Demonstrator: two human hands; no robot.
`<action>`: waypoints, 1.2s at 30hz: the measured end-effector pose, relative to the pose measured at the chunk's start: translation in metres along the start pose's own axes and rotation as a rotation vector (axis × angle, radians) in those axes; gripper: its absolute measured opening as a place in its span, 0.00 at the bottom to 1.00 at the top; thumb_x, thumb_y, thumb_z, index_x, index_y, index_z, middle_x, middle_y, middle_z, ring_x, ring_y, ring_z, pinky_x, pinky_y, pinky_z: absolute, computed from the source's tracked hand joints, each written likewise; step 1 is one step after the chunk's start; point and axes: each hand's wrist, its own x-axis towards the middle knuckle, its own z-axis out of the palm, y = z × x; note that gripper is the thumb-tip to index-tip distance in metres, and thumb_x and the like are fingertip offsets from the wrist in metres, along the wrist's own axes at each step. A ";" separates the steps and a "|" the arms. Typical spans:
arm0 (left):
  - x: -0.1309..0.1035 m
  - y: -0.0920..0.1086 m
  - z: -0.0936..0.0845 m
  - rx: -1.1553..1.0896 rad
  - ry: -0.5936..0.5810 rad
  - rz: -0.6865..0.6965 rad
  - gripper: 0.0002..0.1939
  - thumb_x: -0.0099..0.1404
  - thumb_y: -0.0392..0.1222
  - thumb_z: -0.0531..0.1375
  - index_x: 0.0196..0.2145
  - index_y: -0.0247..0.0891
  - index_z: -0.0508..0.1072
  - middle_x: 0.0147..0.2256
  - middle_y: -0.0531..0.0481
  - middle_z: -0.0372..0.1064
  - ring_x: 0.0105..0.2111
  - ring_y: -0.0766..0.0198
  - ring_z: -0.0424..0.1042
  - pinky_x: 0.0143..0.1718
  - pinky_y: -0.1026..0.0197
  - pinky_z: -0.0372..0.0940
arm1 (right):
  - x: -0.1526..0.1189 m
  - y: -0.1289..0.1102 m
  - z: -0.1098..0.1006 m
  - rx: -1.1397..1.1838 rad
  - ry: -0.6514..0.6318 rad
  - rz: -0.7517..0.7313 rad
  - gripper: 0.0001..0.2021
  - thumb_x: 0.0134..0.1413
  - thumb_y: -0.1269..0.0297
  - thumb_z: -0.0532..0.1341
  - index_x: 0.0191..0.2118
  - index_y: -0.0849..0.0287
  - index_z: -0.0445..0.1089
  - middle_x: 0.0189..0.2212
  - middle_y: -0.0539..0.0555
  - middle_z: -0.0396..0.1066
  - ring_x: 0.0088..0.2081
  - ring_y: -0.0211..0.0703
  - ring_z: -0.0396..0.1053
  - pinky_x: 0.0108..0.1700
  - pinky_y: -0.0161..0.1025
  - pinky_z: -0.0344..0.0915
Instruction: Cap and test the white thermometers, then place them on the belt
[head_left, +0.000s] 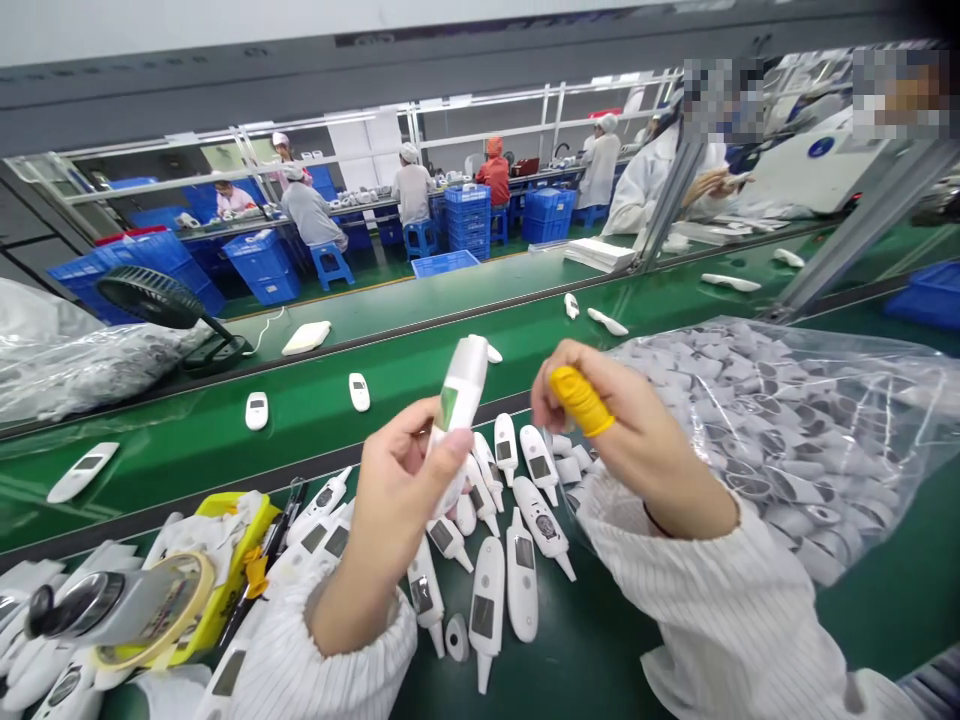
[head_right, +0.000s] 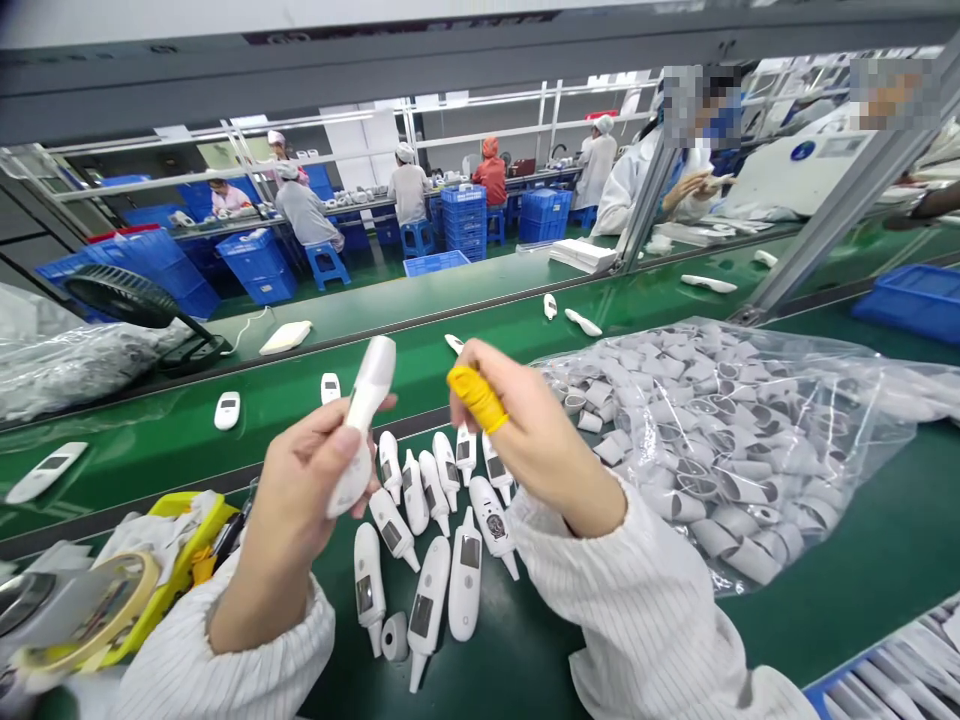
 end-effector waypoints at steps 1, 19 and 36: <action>0.002 0.000 -0.003 -0.172 -0.063 -0.050 0.19 0.63 0.55 0.62 0.40 0.35 0.70 0.26 0.55 0.63 0.20 0.70 0.62 0.17 0.68 0.57 | -0.001 -0.001 0.004 -0.055 -0.021 -0.003 0.11 0.68 0.61 0.53 0.31 0.55 0.60 0.26 0.49 0.66 0.25 0.36 0.61 0.26 0.33 0.58; -0.008 -0.003 0.003 -0.125 -0.033 0.134 0.17 0.74 0.49 0.50 0.58 0.46 0.63 0.36 0.51 0.69 0.29 0.66 0.69 0.31 0.64 0.65 | -0.009 -0.005 0.033 -0.552 -0.033 -0.227 0.07 0.64 0.69 0.55 0.33 0.58 0.67 0.27 0.49 0.73 0.26 0.36 0.68 0.28 0.33 0.56; 0.003 -0.002 -0.007 -0.580 -0.465 -0.323 0.33 0.63 0.30 0.48 0.65 0.46 0.57 0.26 0.55 0.65 0.20 0.72 0.61 0.21 0.70 0.60 | 0.003 0.000 0.035 -0.739 0.032 -0.678 0.11 0.63 0.76 0.55 0.38 0.60 0.74 0.27 0.52 0.70 0.26 0.34 0.66 0.26 0.32 0.59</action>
